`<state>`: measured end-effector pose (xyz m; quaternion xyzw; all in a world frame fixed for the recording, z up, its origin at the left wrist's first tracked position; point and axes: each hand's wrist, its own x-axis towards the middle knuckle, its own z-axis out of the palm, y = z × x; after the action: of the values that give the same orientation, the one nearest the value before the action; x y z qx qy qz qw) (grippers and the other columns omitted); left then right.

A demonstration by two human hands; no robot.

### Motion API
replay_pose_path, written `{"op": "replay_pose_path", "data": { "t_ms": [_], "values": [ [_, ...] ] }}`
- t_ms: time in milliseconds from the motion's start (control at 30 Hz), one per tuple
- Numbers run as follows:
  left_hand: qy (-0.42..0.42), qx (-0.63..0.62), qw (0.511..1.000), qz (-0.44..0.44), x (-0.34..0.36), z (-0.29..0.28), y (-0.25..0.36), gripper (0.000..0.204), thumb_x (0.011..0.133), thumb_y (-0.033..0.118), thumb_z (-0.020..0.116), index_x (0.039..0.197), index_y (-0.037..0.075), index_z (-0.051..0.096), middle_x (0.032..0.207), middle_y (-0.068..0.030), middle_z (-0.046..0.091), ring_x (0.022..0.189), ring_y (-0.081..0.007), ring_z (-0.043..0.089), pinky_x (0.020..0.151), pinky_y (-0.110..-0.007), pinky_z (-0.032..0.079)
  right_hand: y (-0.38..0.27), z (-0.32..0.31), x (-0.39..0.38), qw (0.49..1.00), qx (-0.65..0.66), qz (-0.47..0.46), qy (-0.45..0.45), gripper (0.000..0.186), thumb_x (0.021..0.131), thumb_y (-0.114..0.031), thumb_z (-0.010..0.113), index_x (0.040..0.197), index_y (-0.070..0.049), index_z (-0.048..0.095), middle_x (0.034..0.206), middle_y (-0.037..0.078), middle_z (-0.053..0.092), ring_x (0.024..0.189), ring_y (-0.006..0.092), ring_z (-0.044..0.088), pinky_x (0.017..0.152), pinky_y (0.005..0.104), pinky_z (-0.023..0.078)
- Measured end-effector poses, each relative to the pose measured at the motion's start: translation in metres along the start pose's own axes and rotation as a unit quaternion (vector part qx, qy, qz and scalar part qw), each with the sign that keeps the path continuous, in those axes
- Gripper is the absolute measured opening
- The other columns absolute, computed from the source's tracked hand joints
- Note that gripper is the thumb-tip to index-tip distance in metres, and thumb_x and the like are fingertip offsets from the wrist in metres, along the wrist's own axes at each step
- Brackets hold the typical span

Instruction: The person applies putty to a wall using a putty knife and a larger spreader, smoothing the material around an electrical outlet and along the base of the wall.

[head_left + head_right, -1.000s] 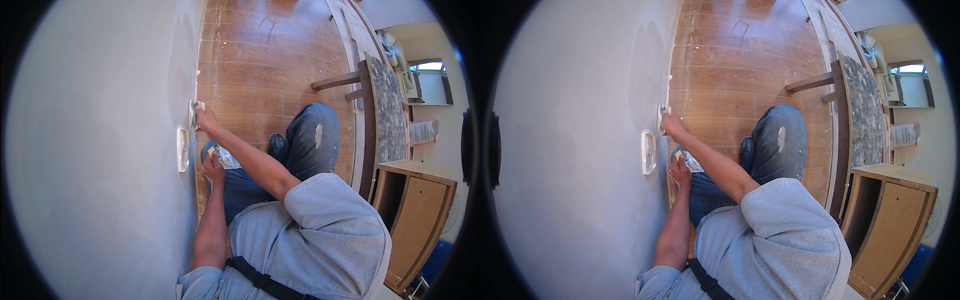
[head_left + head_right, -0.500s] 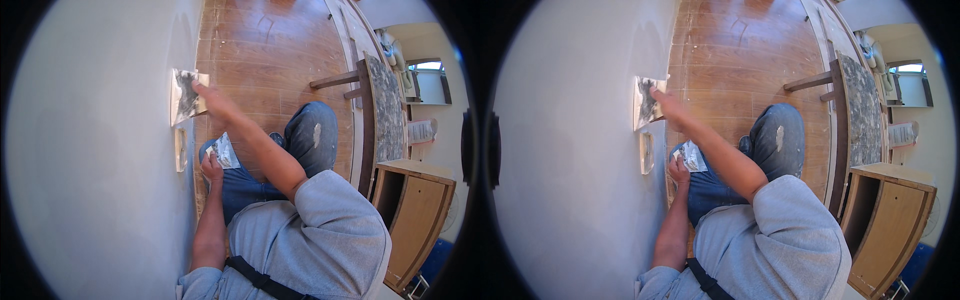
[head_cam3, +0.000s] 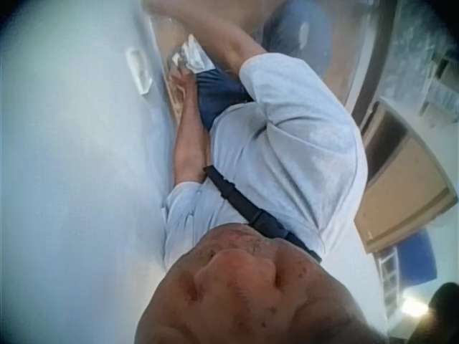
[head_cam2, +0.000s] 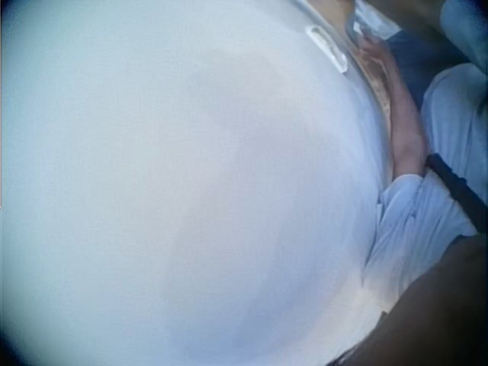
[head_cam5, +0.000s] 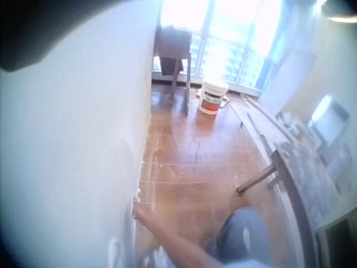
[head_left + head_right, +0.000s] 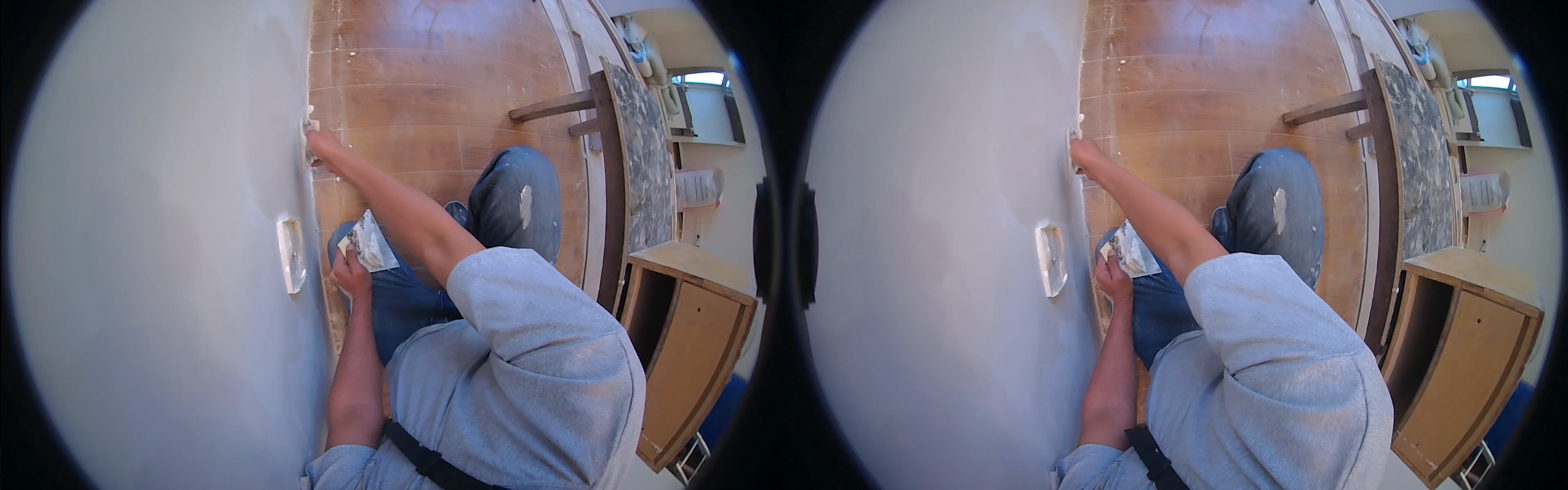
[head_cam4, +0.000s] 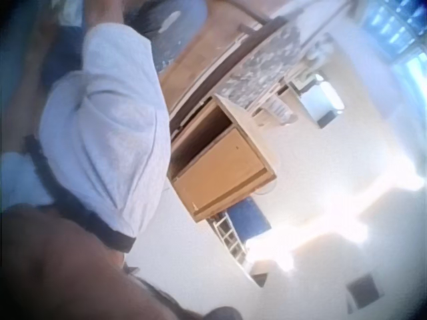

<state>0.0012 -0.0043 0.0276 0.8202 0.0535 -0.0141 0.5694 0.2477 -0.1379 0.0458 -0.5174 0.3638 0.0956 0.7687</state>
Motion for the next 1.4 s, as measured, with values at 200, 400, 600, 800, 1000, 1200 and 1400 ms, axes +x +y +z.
{"op": "replay_pose_path", "data": {
  "t_ms": [200,400,600,800,1000,1200,1400],
  "values": [
    [-0.018,0.013,1.0,-0.002,-0.002,0.019,-0.001,0.028,0.095,0.02,0.051,0.087,-0.003,0.064,0.071,-0.0135,0.064,0.063,-0.0212,0.057,0.063,-0.036,0.044,-0.031,0.009,-0.017,0.973,-0.081,-0.205,0.069,0.046,0.099,-0.033,0.043,0.13,0.0,0.049,0.123,0.025,0.054,0.105,0.0434,0.056,0.091,0.05,0.045],
    [-0.064,0.101,0.992,0.048,0.001,0.004,-0.047,0.029,0.097,0.023,0.049,0.103,-0.001,0.064,0.09,-0.0153,0.068,0.081,-0.025,0.065,0.072,-0.036,0.048,-0.057,0.039,-0.191,0.85,-0.138,-0.5,0.093,0.04,0.093,-0.016,0.054,0.129,-0.001,0.047,0.123,0.022,0.049,0.112,0.0419,0.048,0.095,0.0466,0.042],
    [-0.027,0.111,0.993,0.039,0.026,0.018,-0.031,0.031,0.095,0.026,0.052,0.101,-0.001,0.066,0.089,-0.0174,0.068,0.08,-0.0249,0.064,0.072,-0.037,0.049,-0.008,-0.007,-0.184,0.824,-0.14,-0.544,0.077,0.036,0.092,-0.013,0.056,0.126,-0.001,0.051,0.12,0.021,0.055,0.11,0.0414,0.053,0.092,0.0454,0.045],
    [0.004,0.143,0.99,-0.008,0.032,0.018,-0.009,0.032,0.094,0.025,0.051,0.091,-0.004,0.066,0.076,-0.0204,0.066,0.068,-0.0284,0.062,0.067,-0.04,0.046,0.035,-0.008,-0.03,0.971,-0.095,-0.2,0.093,0.046,0.1,-0.036,0.041,0.127,-0.001,0.052,0.119,0.027,0.058,0.112,0.0449,0.054,0.094,0.0492,0.043],
    [-0.045,0.084,0.995,-0.007,0.035,0.045,-0.01,0.028,0.093,0.022,0.053,0.094,-0.002,0.067,0.077,-0.0153,0.068,0.066,-0.0257,0.061,0.064,-0.038,0.047,0.046,-0.019,0.029,0.99,-0.096,-0.043,0.096,0.048,0.099,-0.039,0.041,0.127,-0.002,0.053,0.118,0.026,0.06,0.111,0.0447,0.055,0.096,0.0492,0.042],
    [-0.017,0.243,0.97,-0.005,0.028,0.008,-0.025,0.034,0.096,0.028,0.051,0.095,-0.002,0.066,0.081,-0.0219,0.067,0.071,-0.0352,0.064,0.067,-0.046,0.046,0.014,0.056,-0.115,0.954,-0.107,-0.259,0.109,0.04,0.098,-0.027,0.047,0.129,-0.003,0.051,0.126,0.021,0.053,0.114,0.0421,0.051,0.097,0.0469,0.041],
    [-0.123,0.283,0.948,-0.074,0.045,0.026,0.026,0.032,0.096,0.03,0.053,0.097,0.001,0.065,0.086,-0.0251,0.067,0.082,-0.0398,0.065,0.074,-0.05,0.046,-0.01,0.008,-0.196,0.887,-0.129,-0.443,0.011,0.042,0.085,-0.006,0.062,0.125,-0.003,0.053,0.121,0.018,0.054,0.109,0.039,0.053,0.093,0.0441,0.044]
  ]
}}
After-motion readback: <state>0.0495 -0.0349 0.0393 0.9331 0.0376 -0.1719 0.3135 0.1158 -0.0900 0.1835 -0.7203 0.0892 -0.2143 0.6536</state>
